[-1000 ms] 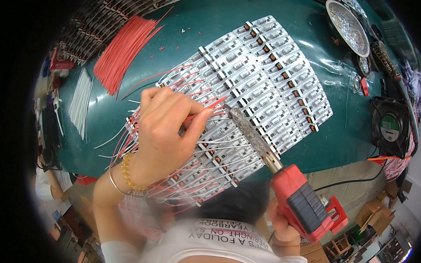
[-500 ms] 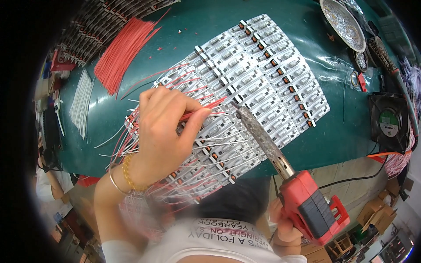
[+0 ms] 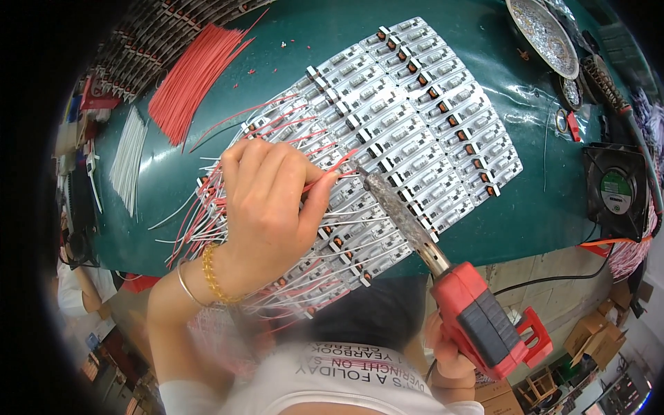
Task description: The person attaches wires to rows of circuit boards by aligning the wires by hand and soldering them with a handheld soldering tool.
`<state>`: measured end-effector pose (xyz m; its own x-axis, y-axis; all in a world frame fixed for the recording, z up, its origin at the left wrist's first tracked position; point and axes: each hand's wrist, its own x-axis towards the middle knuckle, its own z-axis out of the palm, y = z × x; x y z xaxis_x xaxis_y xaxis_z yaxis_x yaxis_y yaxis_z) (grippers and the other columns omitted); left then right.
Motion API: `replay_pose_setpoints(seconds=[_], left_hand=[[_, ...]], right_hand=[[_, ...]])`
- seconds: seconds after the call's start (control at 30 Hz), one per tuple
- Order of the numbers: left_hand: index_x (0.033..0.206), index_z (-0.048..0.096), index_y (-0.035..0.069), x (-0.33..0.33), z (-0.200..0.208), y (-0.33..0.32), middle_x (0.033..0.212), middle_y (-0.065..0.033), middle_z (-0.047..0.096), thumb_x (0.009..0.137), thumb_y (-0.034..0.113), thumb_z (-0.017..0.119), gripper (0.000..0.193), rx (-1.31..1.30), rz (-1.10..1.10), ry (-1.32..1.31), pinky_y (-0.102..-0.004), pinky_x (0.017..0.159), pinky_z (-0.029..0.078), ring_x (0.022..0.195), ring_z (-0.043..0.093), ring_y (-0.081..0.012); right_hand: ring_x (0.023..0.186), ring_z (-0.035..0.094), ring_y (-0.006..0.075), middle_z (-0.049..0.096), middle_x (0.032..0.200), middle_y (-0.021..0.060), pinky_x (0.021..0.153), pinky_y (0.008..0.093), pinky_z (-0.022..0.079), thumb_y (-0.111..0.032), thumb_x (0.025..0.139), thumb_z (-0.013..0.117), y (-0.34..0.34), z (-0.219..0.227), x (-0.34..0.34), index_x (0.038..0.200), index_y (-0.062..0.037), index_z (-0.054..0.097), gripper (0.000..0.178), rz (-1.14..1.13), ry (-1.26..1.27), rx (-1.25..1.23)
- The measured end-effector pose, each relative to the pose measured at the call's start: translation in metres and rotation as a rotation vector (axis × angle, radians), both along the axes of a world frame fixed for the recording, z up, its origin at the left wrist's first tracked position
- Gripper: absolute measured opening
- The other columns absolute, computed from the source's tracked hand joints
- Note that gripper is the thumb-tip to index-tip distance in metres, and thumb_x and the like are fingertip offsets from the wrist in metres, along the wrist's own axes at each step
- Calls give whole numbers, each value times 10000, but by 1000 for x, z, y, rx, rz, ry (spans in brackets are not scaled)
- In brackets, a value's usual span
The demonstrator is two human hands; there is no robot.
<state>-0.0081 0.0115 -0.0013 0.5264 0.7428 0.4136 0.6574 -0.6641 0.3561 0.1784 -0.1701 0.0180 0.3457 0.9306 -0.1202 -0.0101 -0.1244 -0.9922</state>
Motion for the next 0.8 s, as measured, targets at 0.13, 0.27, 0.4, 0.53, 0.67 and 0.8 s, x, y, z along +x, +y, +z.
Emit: replay_pose_setpoints(seconds=[0.13, 0.27, 0.4, 0.53, 0.67, 0.8], left_hand=[[758, 544, 52, -2, 3, 0, 734, -58, 485, 724, 131, 689, 168, 3, -1, 3, -395, 764, 346, 734, 459, -228], [734, 525, 61, 2, 1, 1, 709, -54, 480, 721, 91, 688, 167, 8, -11, -27, -389, 746, 337, 711, 456, -234], [758, 541, 51, -1, 1, 0, 734, -58, 477, 733, 135, 682, 166, -6, -12, 17, -396, 765, 346, 753, 457, -231], [732, 523, 72, -1, 5, 0, 713, -53, 503, 720, 55, 694, 172, -3, -8, -25, -386, 740, 341, 698, 479, -230], [759, 580, 73, -10, 17, 4, 702, -27, 557, 736, 62, 698, 120, 114, -32, -47, -364, 775, 355, 679, 532, -192], [724, 575, 75, -7, 15, -3, 644, -5, 531, 736, 68, 698, 123, -66, -86, -138, -342, 729, 337, 613, 497, -178]], right_hand=[[394, 444, 101, 453, 496, -7, 403, 237, 380, -518, 813, 608, -17, -15, 12, 1077, 47, 461, 640, -11, -87, 17], [391, 438, 99, 449, 496, -6, 402, 240, 389, -518, 817, 606, -4, -2, 2, 1096, 71, 455, 669, -18, -45, 46], [387, 434, 97, 442, 488, -11, 403, 241, 395, -525, 820, 599, -12, -10, 8, 1146, 86, 443, 710, -69, -176, 110], [378, 432, 98, 443, 479, -14, 397, 242, 395, -536, 817, 595, -1, 2, 2, 1188, 92, 428, 748, 5, 5, 34], [369, 432, 105, 443, 470, -12, 388, 242, 392, -549, 815, 588, -4, 4, 4, 1193, 92, 425, 761, -54, -8, 89], [367, 432, 107, 439, 461, -14, 385, 243, 391, -553, 814, 585, -5, 5, 5, 1201, 93, 418, 771, -48, 1, 87]])
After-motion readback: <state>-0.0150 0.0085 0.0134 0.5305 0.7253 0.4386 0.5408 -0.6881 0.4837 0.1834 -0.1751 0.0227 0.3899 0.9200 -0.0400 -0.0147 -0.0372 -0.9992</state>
